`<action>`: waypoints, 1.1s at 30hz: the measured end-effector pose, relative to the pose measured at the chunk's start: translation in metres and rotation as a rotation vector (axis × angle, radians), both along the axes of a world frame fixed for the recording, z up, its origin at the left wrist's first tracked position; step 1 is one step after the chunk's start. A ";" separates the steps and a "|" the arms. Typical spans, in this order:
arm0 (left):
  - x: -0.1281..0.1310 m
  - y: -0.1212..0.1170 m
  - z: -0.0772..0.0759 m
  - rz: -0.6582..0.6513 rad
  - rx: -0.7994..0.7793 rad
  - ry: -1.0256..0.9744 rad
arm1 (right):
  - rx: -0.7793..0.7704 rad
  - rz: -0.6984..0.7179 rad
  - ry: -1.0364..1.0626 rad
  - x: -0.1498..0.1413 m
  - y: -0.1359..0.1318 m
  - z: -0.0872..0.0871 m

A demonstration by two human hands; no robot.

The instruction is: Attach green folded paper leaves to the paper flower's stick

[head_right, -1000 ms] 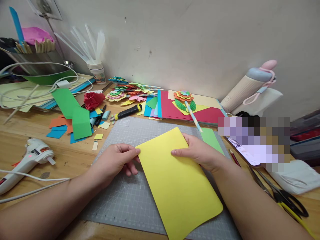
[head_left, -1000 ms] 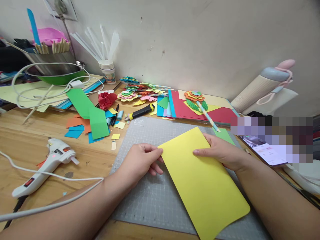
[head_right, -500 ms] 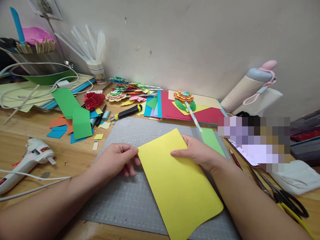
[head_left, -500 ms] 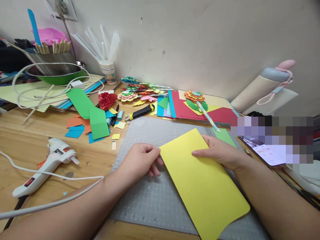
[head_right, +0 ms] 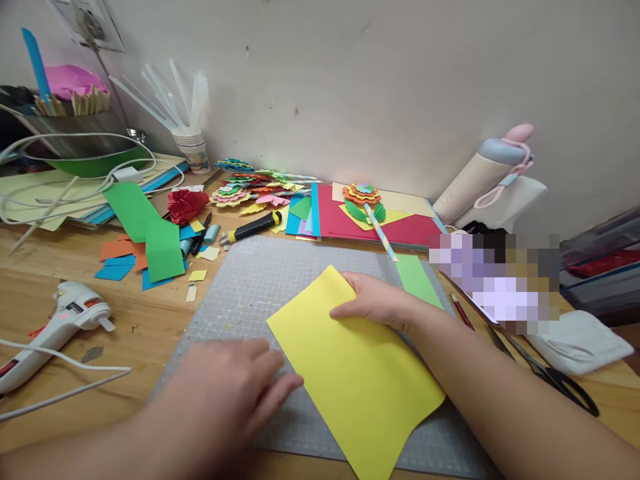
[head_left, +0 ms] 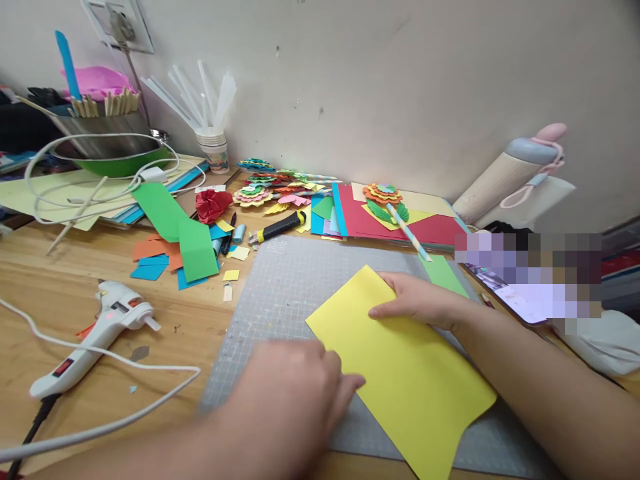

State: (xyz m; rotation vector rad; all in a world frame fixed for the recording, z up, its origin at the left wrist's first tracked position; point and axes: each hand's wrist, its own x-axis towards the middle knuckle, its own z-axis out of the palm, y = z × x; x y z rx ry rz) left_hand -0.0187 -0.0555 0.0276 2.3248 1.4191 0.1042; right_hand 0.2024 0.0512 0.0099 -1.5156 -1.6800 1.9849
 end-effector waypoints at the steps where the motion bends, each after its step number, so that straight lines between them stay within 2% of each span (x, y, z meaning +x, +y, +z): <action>1: 0.004 -0.008 -0.002 -0.044 -0.024 0.059 | 0.010 0.015 -0.016 -0.001 0.001 0.001; 5: 0.007 -0.024 -0.016 -0.095 -0.017 0.256 | 0.036 0.056 -0.044 -0.004 0.003 0.004; 11: 0.000 -0.021 -0.023 -0.119 0.027 0.336 | 0.055 0.077 -0.086 -0.006 0.004 0.003; 13: -0.001 -0.019 -0.022 -0.138 0.104 0.312 | 0.058 0.073 -0.103 -0.007 0.003 0.003; 18: -0.005 -0.015 -0.029 -0.207 0.440 0.160 | 0.073 0.079 -0.133 -0.010 0.001 0.006; 21: -0.008 -0.014 -0.036 -0.207 0.505 0.142 | 0.110 0.100 -0.189 -0.013 0.001 0.010; 23: -0.008 -0.013 -0.038 -0.226 0.518 0.144 | 0.219 0.133 -0.282 -0.015 0.001 0.012; 26: -0.007 -0.012 -0.039 -0.224 0.537 0.150 | 0.514 0.191 -0.552 -0.015 -0.001 0.013; 30: -0.005 -0.012 -0.038 -0.242 0.569 0.166 | 0.794 0.213 -0.863 -0.016 -0.014 0.011; 33: -0.005 -0.014 -0.039 -0.244 0.586 0.188 | 1.167 0.200 -0.906 -0.022 -0.037 0.009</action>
